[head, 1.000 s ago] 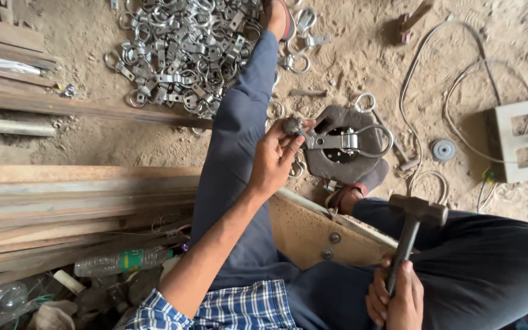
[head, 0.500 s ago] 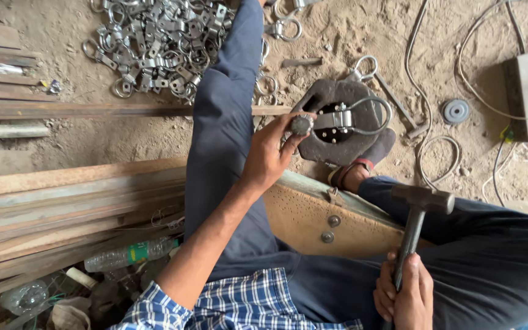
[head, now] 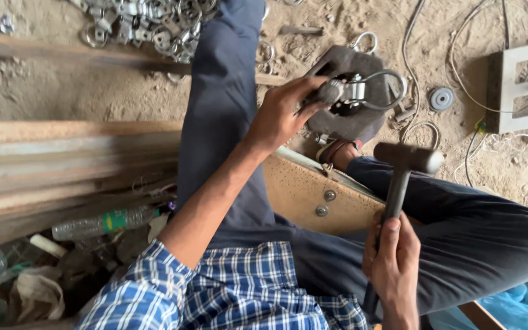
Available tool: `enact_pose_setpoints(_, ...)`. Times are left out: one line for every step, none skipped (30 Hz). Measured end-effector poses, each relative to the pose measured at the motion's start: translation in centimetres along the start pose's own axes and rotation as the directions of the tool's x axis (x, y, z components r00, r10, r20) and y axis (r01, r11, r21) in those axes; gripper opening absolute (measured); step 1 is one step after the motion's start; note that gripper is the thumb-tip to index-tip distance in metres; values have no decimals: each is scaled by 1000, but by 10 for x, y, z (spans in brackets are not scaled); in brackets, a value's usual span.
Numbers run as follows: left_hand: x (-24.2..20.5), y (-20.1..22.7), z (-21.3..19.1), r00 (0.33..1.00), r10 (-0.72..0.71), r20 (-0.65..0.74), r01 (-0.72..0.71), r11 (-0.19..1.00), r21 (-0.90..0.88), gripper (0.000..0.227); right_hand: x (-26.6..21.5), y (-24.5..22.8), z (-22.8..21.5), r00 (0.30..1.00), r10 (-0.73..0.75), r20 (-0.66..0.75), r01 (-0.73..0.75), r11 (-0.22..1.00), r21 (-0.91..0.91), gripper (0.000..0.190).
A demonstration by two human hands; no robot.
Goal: The person sits cross-legged on the ground and uses a hammer to strike a metal part held against a small anvil. They repeatedly pick up metal pieces, position them on the anvil, and hit them with the hammer to shape or secure them.
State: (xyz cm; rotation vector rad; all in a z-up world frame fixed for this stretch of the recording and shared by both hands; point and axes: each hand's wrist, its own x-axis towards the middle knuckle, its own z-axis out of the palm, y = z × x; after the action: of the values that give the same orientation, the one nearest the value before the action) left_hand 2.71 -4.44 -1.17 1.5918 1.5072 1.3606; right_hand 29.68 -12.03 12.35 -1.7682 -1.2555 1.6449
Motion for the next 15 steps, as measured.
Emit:
enact_pose_setpoints(1,-4,3,1000,-24,0,24,1000,4,39,2,-8,4,999,-36,-4,36,998,-45,39)
enact_pose_setpoints(3,-8,6,999,-47,1,47,999,7,40,3,-17,7,995,-102,9,103,991,-83,40)
enact_pose_setpoints(3,-11,6,998,-65,6,65,998,15,41,4,-26,13,985,-171,23,172,979,-112,40)
enact_pose_setpoints(0,-13,7,999,-6,-40,8,999,42,41,7,-34,19,970,-238,39,241,961,-139,40)
enact_pose_setpoints(-2,-13,11,995,60,-80,-55,997,61,41,10,-42,24,964,-261,46,265,950,-166,41)
enact_pose_setpoints(-3,-15,14,985,125,-119,-116,990,84,41,13,-48,30,957,-284,53,289,938,-194,41)
enact_pose_setpoints(-3,-16,19,986,125,-114,-117,991,70,41,15,-55,33,950,-306,64,312,922,-228,42)
enact_pose_setpoints(-3,-17,23,986,125,-109,-119,991,57,41,19,-60,36,940,-331,77,339,901,-270,42)
enact_pose_setpoints(-3,-20,24,987,124,-103,-119,992,50,41,23,-64,41,930,-355,96,367,878,-307,43)
enact_pose_setpoints(-2,-22,27,989,104,-105,-100,994,41,41,26,-67,44,918,-378,116,395,852,-343,43)
enact_pose_setpoints(-2,-25,29,991,79,-106,-75,997,36,41,27,-68,48,918,-379,115,393,836,-383,44)
enact_pose_setpoints(-2,-28,31,993,54,-107,-51,998,30,41,29,-69,50,918,-380,114,391,818,-422,44)
enact_pose_setpoints(-4,-30,32,995,22,-96,-23,1000,-6,41,28,-68,53,920,-375,112,383,803,-457,44)
enact_pose_setpoints(-6,-31,33,996,-9,-84,5,999,-41,41,28,-66,56,926,-364,98,366,804,-468,44)
enact_pose_setpoints(-5,-31,36,996,-40,-77,33,996,-80,41,28,-66,57,931,-355,87,351,802,-484,44)
